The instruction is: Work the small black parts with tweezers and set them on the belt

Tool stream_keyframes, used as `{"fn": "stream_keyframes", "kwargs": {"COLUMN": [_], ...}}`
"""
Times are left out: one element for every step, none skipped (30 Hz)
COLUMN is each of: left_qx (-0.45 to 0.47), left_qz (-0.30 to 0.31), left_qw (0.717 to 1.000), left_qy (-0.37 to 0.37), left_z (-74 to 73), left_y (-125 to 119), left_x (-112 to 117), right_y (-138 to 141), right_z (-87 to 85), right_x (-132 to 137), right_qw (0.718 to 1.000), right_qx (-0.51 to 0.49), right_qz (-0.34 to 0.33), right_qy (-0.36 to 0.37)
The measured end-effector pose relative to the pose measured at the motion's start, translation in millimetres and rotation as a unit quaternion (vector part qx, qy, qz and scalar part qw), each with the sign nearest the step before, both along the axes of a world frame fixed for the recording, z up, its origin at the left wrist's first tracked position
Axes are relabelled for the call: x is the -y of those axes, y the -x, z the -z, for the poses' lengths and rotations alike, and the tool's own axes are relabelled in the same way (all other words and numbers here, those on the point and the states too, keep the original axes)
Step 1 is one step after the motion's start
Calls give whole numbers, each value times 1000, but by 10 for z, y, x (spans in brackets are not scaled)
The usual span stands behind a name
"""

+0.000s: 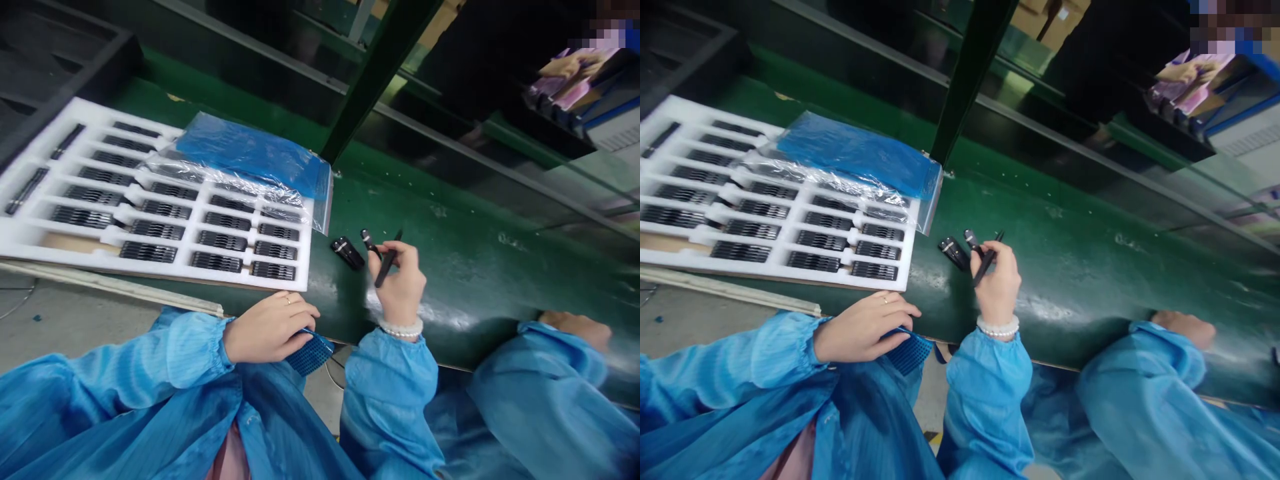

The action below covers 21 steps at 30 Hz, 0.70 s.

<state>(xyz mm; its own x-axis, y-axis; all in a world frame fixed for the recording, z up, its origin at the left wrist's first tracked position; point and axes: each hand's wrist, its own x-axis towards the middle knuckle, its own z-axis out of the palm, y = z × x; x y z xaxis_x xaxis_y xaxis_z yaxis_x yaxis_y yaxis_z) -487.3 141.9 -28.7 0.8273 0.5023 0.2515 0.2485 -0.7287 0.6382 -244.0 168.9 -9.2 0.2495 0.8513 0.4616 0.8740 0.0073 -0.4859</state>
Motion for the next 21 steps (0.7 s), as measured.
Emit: {"fn": "stream_keyframes", "kwargs": {"left_qx": [1,1,1,0,-1,-4,-6,-8,-10,-10,-10,-9,-8,-7,-5,-1,5,10,16,20,23], "left_qz": [1,2,2,3,4,4,5,5,6,6,6,6,5,3,0,-3,-7,-11,-14,-18,-21], "left_qw": [1000,1000,1000,1000,1000,1000,1000,1000,1000,1000,1000,1000,1000,1000,1000,1000,1000,1000,1000,999,999], "left_qy": [0,0,0,0,0,0,0,0,0,0,-1,-2,-3,-3,-2,1,6,11,16,19,19], "left_z": [0,-1,-2,-4,-7,-10,-12,-13,-13,-10,-5,1,7,10,10,4,-10,-31,-59,-92,-126], "left_y": [-1,-1,-1,-1,-1,-1,-1,0,0,-1,-1,-2,-4,-6,-9,-14,-20,-27,-36,-46,-57], "left_x": [-1,-2,-3,-4,-6,-8,-9,-9,-8,-6,-4,-1,2,4,6,7,7,6,4,1,-3], "right_y": [-29,-61,-92,-119,-138,-149,-150,-142,-126,-104,-79,-52,-24,3,29,53,75,96,112,124,130], "right_z": [-18,-36,-53,-66,-75,-79,-78,-72,-62,-50,-35,-21,-6,8,19,30,38,46,53,59,63], "right_x": [8,20,33,44,52,57,58,56,50,43,33,23,11,0,-11,-21,-31,-40,-48,-57,-66], "right_qw": [1000,999,997,996,995,994,993,993,993,994,996,997,997,996,994,990,987,984,982,982,983], "right_qx": [-21,-43,-63,-80,-94,-104,-110,-112,-110,-104,-93,-80,-65,-52,-41,-33,-27,-23,-19,-16,-14], "right_qz": [10,17,23,25,25,24,23,22,21,17,12,6,-2,-9,-14,-17,-19,-22,-25,-31,-38], "right_qy": [-12,-24,-32,-35,-36,-35,-32,-28,-23,-16,-3,16,42,72,104,134,159,177,186,186,177]}}
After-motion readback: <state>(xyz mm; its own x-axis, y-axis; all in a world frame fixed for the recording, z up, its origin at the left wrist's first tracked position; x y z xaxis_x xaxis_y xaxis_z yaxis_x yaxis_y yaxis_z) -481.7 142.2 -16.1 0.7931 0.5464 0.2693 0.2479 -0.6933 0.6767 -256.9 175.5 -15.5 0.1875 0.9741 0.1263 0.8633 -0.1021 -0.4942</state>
